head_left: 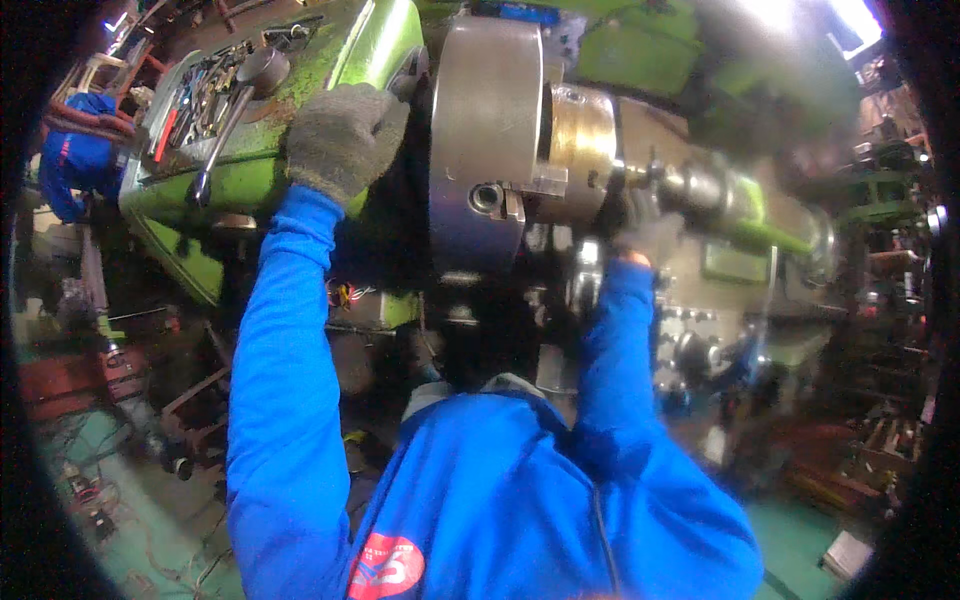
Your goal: The person operates a green industrial lathe, using a pneumatic tool to work on a metal component secured in the chuck. They adjust the tool's position and apply it to the rotating workpiece while monitoring the process.
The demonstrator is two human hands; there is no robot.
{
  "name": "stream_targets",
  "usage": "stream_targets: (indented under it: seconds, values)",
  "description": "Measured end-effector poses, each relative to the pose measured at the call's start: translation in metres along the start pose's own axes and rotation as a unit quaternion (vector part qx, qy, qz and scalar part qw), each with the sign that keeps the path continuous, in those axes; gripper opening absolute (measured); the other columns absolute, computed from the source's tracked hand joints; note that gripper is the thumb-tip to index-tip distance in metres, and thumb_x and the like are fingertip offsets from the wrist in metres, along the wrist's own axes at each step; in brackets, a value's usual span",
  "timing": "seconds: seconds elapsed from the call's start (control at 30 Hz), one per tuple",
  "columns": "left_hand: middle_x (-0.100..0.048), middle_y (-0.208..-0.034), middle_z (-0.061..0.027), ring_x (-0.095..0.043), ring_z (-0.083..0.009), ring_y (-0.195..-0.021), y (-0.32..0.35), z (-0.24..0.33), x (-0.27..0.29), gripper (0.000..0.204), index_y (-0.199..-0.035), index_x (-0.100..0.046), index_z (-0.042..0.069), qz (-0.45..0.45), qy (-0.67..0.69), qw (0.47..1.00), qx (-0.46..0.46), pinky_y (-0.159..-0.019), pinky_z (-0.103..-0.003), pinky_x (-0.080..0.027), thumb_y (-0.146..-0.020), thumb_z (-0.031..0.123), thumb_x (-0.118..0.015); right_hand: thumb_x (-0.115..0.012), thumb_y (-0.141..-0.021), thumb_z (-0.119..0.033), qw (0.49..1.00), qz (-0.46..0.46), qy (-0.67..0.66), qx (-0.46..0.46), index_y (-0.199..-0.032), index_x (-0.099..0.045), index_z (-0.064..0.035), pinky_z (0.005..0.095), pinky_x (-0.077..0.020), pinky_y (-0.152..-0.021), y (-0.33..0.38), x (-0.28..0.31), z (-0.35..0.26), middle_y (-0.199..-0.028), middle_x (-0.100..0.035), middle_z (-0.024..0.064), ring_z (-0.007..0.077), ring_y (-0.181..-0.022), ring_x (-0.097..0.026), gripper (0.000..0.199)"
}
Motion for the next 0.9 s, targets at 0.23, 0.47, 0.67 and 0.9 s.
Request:
stream_targets:
  seconds: [0.23, 0.47, 0.67, 0.9]
  values:
    - [-0.064, -0.077, -0.0152, -0.064, -0.0354, -0.076, -0.011, 0.014, 0.007, 0.019, -0.078, -0.067, 0.005, -0.047, -0.032, 0.998, 0.001, -0.068, -0.046, -0.049, -0.089, 0.02, -0.066, -0.044, -0.102, -0.047, 0.995, -0.041, -0.061, 0.071, -0.123, -0.034, -0.0099, 0.0483, -0.0634, -0.073, 0.06, -0.024, -0.021, -0.107, -0.06, 0.0312, 0.0398, -0.08, -0.069, 0.044]
    - [-0.064, -0.081, -0.0148, -0.063, -0.0351, -0.078, -0.01, 0.011, -0.001, 0.015, -0.082, -0.066, 0.004, -0.082, -0.055, 0.995, 0.008, -0.069, -0.045, -0.048, -0.089, 0.017, -0.066, -0.042, -0.103, -0.047, 0.998, -0.048, 0.011, 0.046, -0.118, -0.034, -0.0076, 0.0468, -0.0613, -0.065, 0.057, -0.022, -0.026, -0.103, -0.061, 0.0316, 0.0379, -0.077, -0.067, 0.043]
    - [-0.064, -0.08, -0.0163, -0.063, -0.0366, -0.078, -0.011, 0.013, 0.007, 0.017, -0.081, -0.067, 0.004, -0.066, -0.035, 0.997, 0.031, -0.07, -0.046, -0.048, -0.089, 0.018, -0.065, -0.037, -0.103, -0.043, 0.999, -0.017, -0.003, 0.049, -0.115, -0.035, -0.0119, 0.0431, -0.0596, -0.061, 0.058, -0.031, -0.025, -0.096, -0.065, 0.0322, 0.0402, -0.071, -0.068, 0.033]
    - [-0.066, -0.081, -0.016, -0.064, -0.036, -0.078, -0.008, 0.011, 0.003, 0.023, -0.08, -0.068, 0.006, -0.065, -0.057, 0.996, 0.014, -0.07, -0.048, -0.05, -0.092, 0.026, -0.065, -0.035, -0.105, -0.06, 0.993, -0.031, 0.06, 0.101, -0.12, -0.039, -0.0125, 0.0469, -0.0596, -0.075, 0.053, -0.011, -0.014, -0.106, -0.067, 0.0309, 0.0402, -0.086, -0.07, 0.05]
Point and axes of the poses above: each hand's wrist, its own y-axis away from the middle knuckle, its own x-axis out of the back of the hand, z = x × y, the point moved 3 cm from there along -y, towards the middle knuckle
